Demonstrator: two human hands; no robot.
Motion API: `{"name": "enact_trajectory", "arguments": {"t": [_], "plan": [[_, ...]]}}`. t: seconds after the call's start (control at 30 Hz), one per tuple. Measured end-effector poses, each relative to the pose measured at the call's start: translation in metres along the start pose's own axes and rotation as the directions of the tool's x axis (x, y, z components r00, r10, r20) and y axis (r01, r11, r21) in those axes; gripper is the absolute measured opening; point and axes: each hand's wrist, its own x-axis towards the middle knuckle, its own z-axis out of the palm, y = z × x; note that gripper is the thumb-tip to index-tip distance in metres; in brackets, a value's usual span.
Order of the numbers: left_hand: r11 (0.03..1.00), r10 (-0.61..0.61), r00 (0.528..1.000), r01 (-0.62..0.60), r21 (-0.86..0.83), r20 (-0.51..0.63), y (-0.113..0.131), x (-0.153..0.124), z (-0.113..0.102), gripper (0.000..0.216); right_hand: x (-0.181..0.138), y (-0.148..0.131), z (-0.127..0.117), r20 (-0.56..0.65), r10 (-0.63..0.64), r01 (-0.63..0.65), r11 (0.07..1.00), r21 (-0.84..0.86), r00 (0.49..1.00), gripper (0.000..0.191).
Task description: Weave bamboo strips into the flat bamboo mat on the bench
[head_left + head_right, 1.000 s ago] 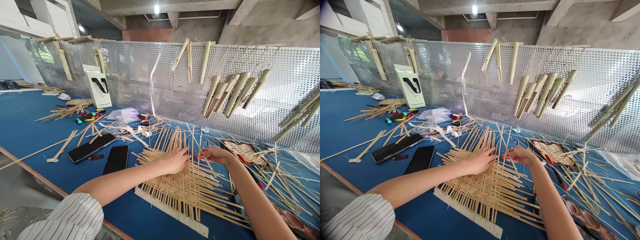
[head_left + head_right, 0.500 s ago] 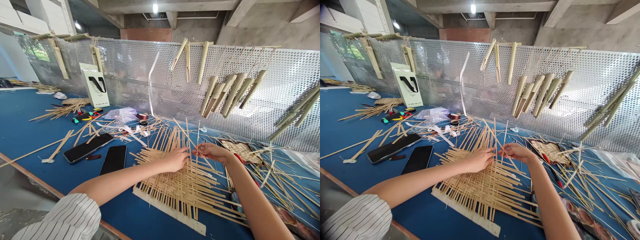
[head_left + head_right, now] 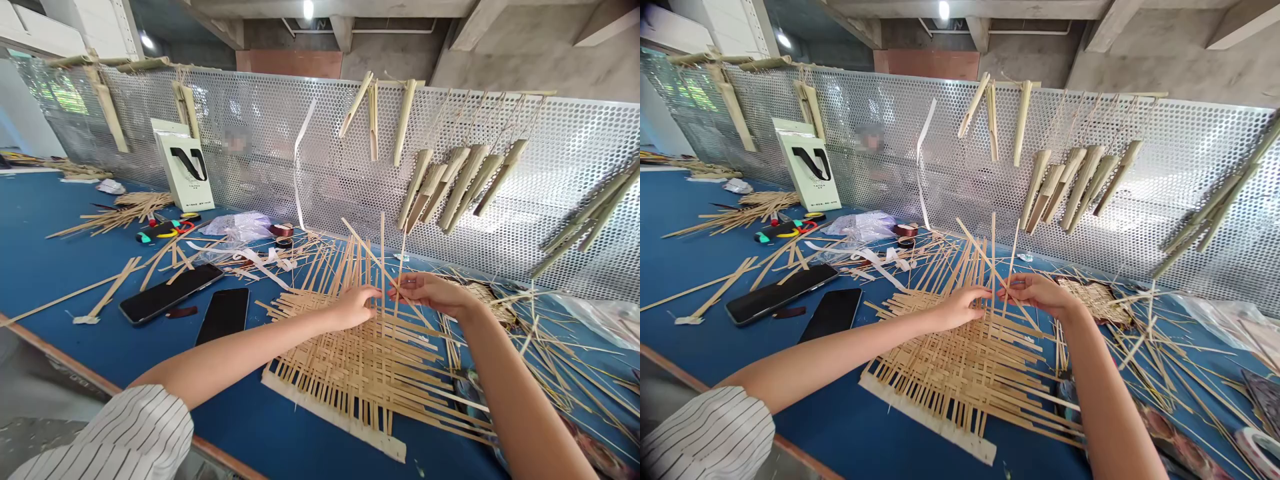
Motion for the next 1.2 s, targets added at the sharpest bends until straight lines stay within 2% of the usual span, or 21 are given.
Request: {"name": "enact_trajectory", "arguments": {"t": [0.1, 0.23, 0.47, 0.7, 0.83, 1.0, 1.2], "plan": [[0.998, -0.023, 1.0, 0.023, 0.059, 0.009, 0.011, -0.004, -0.008, 0.041, -0.006, -0.009, 0.0, -0.049, -0.01, 0.007, 0.998, -0.068, 0.999, 0.03], [0.997, -0.014, 1.0, 0.014, 0.078, 0.007, 0.014, -0.006, -0.01, 0.043, -0.012, -0.015, -0.002, -0.077, -0.047, 0.032, 0.983, -0.182, 0.996, 0.04], [1.0, 0.028, 0.997, -0.029, -0.012, -0.077, 0.02, -0.008, -0.012, 0.041, -0.014, -0.017, 0.001, -0.069, -0.086, 0.062, 0.955, -0.29, 0.994, 0.034], [0.998, 0.067, 0.992, -0.067, 0.004, -0.109, 0.031, -0.015, -0.017, 0.04, -0.02, -0.027, 0.007, -0.058, -0.12, 0.09, 0.924, -0.371, 0.991, 0.029], [0.994, 0.104, 0.981, -0.107, -0.013, -0.162, 0.032, -0.015, -0.015, 0.039, -0.018, -0.027, 0.009, -0.068, -0.134, 0.101, 0.93, -0.352, 0.989, 0.026], [0.992, 0.114, 0.98, -0.12, -0.029, -0.161, 0.031, -0.016, -0.014, 0.04, -0.016, -0.026, 0.009, -0.031, -0.151, 0.138, 0.954, -0.267, 0.988, 0.025], [0.987, 0.132, 0.973, -0.146, -0.062, -0.19, 0.034, -0.019, -0.016, 0.041, -0.023, -0.03, 0.011, 0.051, -0.175, 0.182, 0.948, -0.261, 0.983, 0.028]]}}
